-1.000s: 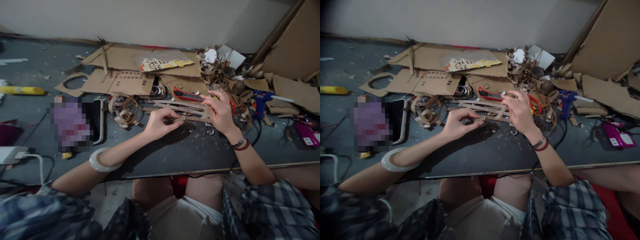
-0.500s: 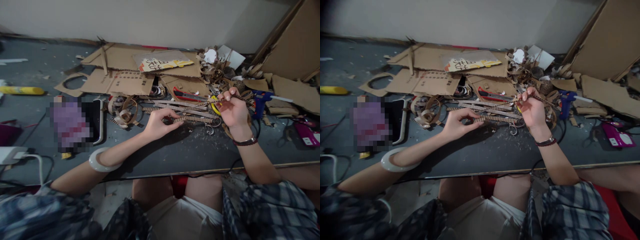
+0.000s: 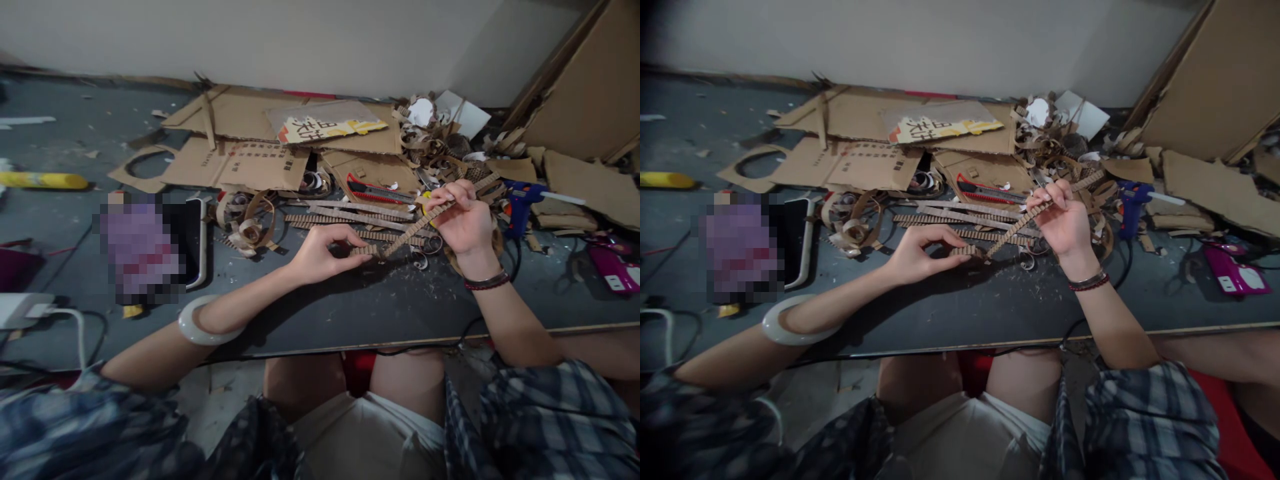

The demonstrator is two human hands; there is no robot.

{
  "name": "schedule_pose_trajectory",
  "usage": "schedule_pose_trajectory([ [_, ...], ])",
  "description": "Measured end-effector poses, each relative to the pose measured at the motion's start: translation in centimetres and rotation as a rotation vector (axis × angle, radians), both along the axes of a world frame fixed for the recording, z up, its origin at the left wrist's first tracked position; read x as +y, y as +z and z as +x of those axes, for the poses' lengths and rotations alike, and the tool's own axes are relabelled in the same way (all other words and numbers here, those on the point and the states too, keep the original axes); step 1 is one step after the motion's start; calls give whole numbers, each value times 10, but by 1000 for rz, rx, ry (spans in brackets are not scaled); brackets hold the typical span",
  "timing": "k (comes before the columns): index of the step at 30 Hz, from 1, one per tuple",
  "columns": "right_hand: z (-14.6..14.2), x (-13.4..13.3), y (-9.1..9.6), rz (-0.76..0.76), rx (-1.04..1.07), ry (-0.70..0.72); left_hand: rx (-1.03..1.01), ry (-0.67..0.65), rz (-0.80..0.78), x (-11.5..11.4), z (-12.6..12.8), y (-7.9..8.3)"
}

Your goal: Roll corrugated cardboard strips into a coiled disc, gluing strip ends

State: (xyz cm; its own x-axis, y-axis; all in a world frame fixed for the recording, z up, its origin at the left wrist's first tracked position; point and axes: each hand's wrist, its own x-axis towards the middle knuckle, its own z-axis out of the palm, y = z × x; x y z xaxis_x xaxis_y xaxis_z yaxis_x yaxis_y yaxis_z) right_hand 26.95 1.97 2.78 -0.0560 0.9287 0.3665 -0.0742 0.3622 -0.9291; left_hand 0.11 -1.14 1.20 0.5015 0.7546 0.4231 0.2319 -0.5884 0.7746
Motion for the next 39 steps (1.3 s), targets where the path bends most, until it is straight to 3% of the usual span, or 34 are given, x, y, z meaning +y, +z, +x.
schedule_pose_trajectory([
  [8,7,-1,6,56,117,-9,11,0,9,1,0,-1],
  [15,-2,-3,10,110,-53,-65,0,-3,10,1,0,-2],
  [25,5,-1,12,-80,-110,3,-2,1,3,1,0,-2],
  [30,0,5,2,-114,-69,-103,3,4,-2,1,0,-3],
  [34,-11,1,0,8,-222,-211,-4,0,-11,1,0,-3],
  [36,-16,-4,0,54,-396,-248,-6,3,-9,0,0,-3],
  [39,-21,-13,3,52,-723,-134,-7,5,-11,0,0,-2],
])
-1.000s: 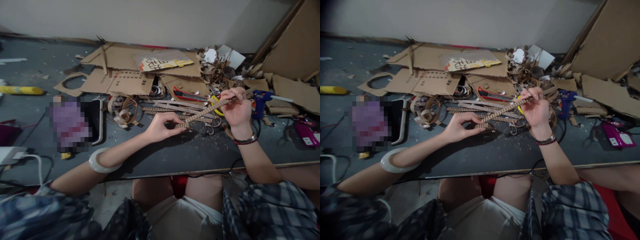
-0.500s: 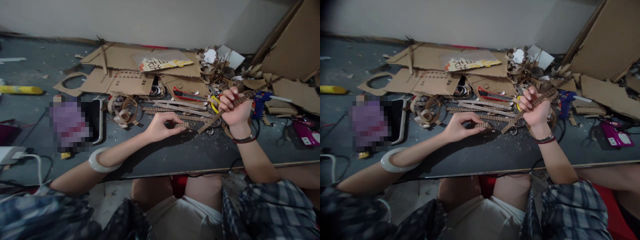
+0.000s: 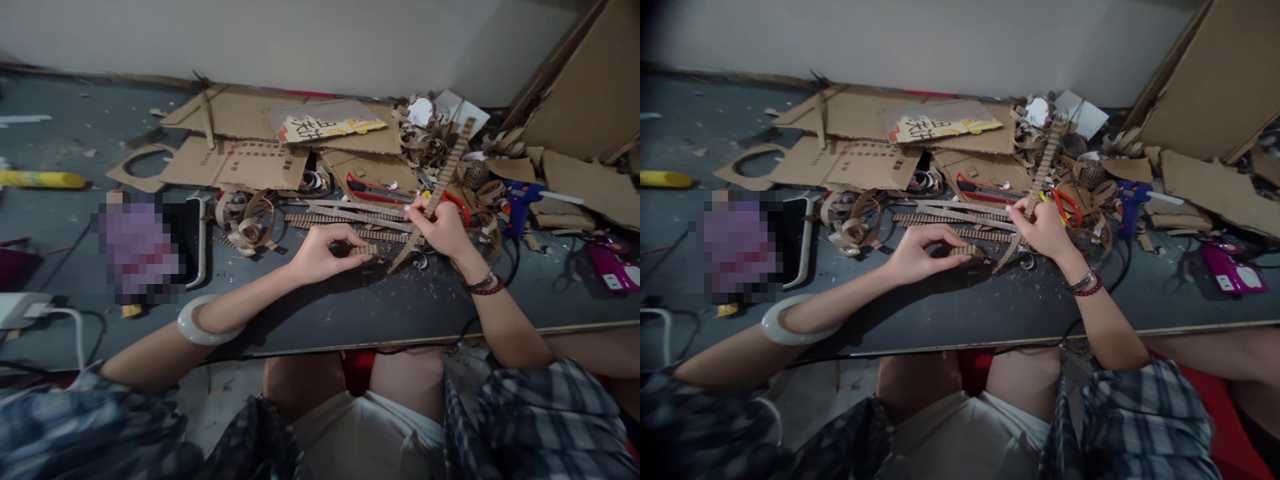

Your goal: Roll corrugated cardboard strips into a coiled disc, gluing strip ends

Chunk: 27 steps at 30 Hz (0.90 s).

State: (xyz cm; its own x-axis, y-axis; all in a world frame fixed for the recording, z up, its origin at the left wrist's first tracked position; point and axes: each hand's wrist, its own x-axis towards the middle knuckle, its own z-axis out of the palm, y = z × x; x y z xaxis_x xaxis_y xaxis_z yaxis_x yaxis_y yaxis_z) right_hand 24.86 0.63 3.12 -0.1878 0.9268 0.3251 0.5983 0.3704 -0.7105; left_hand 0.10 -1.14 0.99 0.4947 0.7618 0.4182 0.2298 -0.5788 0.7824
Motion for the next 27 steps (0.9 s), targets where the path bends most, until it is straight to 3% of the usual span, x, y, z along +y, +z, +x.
schedule_pose_trajectory([
  [3,-1,-6,5,-244,-118,143,13,8,-12,0,0,1],
  [5,1,-8,10,-434,-108,214,18,19,-25,-1,0,1],
  [7,4,-8,14,-510,-44,243,22,32,-38,-1,0,1],
  [15,9,-3,12,-251,513,83,21,58,-58,-3,2,1],
  [27,0,-6,9,-274,462,141,35,59,-50,-2,1,1],
])
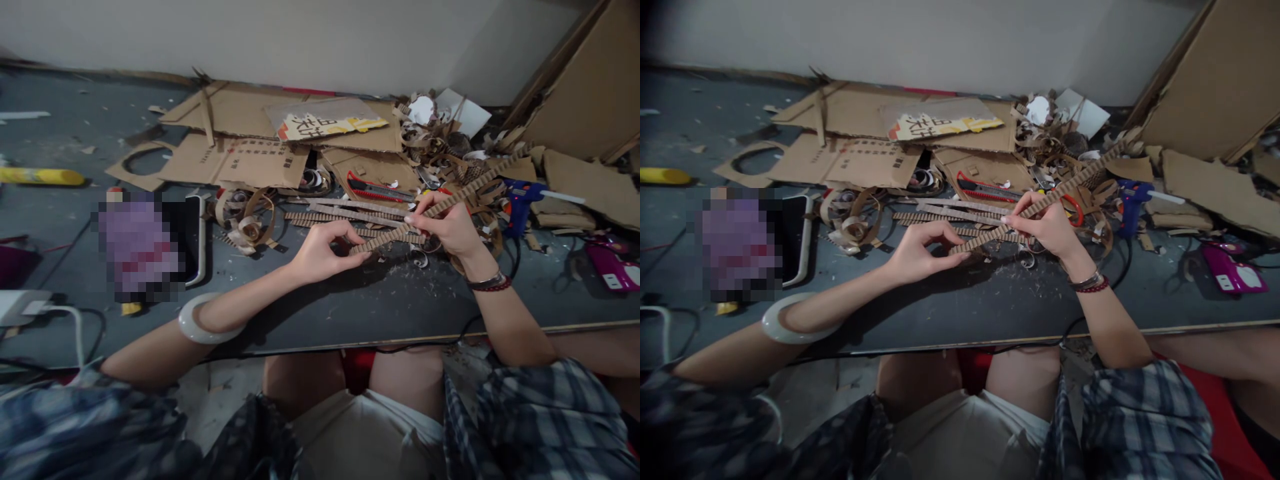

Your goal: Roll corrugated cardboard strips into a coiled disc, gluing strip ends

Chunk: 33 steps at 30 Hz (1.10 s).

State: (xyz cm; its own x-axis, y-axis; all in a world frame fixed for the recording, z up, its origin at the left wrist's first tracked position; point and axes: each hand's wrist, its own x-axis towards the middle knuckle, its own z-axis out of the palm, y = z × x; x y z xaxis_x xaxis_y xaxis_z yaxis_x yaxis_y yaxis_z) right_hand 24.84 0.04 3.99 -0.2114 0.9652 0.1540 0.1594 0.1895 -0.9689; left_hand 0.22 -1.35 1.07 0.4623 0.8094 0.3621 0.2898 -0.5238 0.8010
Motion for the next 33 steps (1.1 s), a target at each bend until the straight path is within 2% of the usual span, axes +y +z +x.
schedule_pose_trajectory([
  [7,2,2,-1,6,-16,1,-5,-5,2,0,0,0],
  [9,3,4,-3,-48,54,-29,3,-4,3,0,0,0],
  [12,2,7,-5,-204,134,-44,1,-16,8,0,0,0],
  [16,1,10,-8,-384,29,-5,-6,-44,52,0,0,-1],
  [24,4,14,-13,-368,-175,-84,-11,-111,69,1,0,-1],
  [27,1,11,-13,-302,-369,-118,-2,-114,20,1,1,0],
  [31,-1,7,-14,16,-732,-345,-4,-111,-29,1,1,2],
  [33,-1,6,-11,161,-877,-392,-2,-102,-46,0,1,3],
])
